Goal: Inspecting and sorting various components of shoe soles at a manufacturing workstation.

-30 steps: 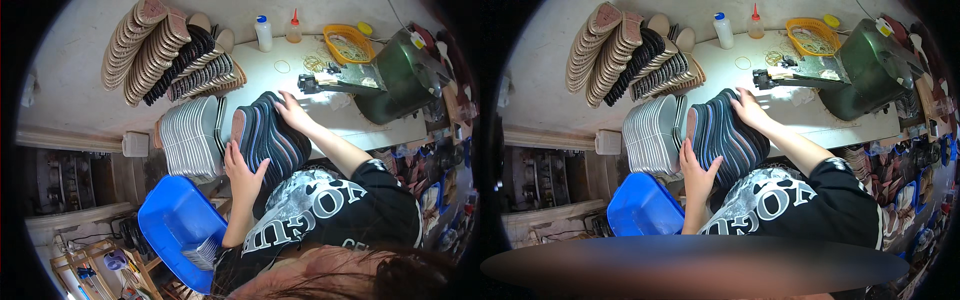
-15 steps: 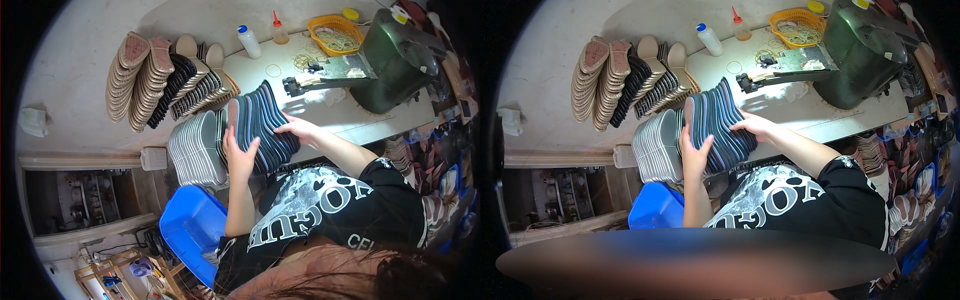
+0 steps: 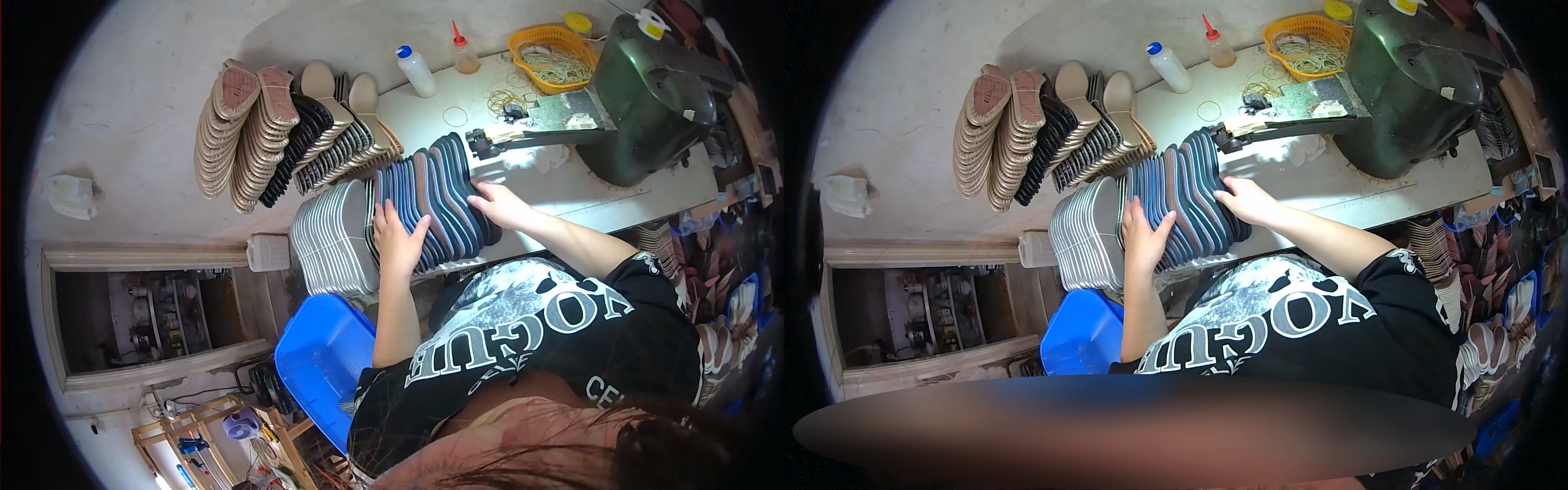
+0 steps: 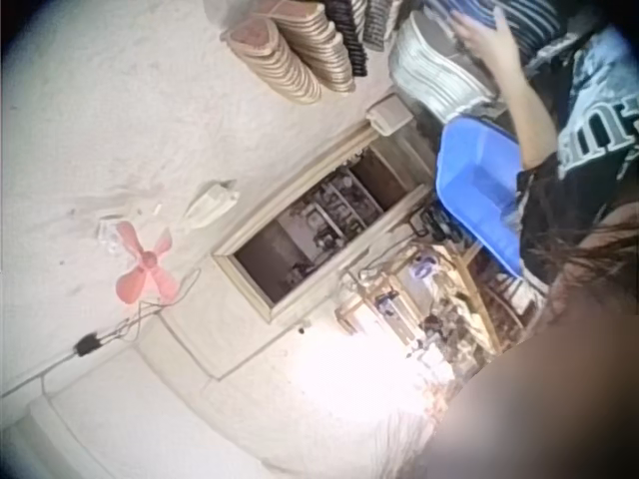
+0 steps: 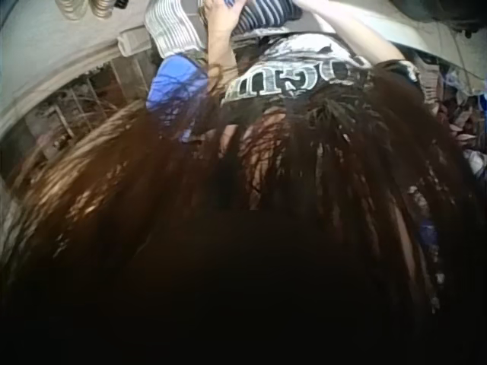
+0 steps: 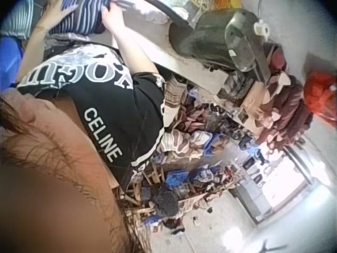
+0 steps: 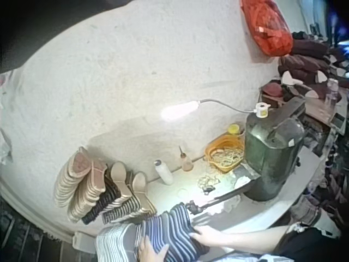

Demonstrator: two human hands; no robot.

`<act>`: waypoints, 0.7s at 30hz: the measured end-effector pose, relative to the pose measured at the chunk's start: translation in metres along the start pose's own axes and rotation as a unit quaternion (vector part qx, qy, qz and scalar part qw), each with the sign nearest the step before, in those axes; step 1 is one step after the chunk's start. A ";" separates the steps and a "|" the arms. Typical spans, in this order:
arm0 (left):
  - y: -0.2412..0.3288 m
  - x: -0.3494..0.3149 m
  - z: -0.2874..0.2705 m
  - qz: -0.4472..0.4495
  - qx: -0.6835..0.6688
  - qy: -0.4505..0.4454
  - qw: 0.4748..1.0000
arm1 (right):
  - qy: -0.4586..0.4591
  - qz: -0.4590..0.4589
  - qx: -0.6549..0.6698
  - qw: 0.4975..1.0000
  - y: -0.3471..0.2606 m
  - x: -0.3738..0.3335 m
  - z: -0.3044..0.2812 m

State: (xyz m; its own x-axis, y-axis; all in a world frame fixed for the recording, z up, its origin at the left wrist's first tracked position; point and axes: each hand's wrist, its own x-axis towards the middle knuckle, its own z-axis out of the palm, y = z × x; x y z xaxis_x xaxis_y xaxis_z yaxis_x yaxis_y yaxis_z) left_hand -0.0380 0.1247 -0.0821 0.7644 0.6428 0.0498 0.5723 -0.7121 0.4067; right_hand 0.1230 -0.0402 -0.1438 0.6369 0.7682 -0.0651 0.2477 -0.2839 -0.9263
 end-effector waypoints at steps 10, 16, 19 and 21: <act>0.030 -0.003 0.037 0.175 0.013 -0.112 0.978 | -0.008 -0.090 -0.179 0.980 -0.030 -0.011 -0.004; 0.038 0.001 0.040 0.170 0.027 -0.100 0.980 | -0.010 -0.135 -0.311 0.941 -0.071 -0.040 -0.037; -0.019 0.019 0.079 0.138 -0.215 -0.065 0.965 | -0.054 -0.213 -0.190 0.957 -0.117 -0.053 -0.062; 0.009 0.014 0.063 -0.026 -0.611 -0.026 0.791 | -0.008 -0.230 -0.121 0.965 -0.111 -0.042 -0.063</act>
State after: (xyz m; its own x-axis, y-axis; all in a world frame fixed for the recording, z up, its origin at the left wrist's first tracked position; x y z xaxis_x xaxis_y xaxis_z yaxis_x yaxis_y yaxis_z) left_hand -0.0034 0.1097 -0.1348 0.7790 0.6267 -0.0217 -0.0858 0.1407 0.9863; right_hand 0.1147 -0.0770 -0.0154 0.4073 0.8534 0.3252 0.6670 -0.0347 -0.7443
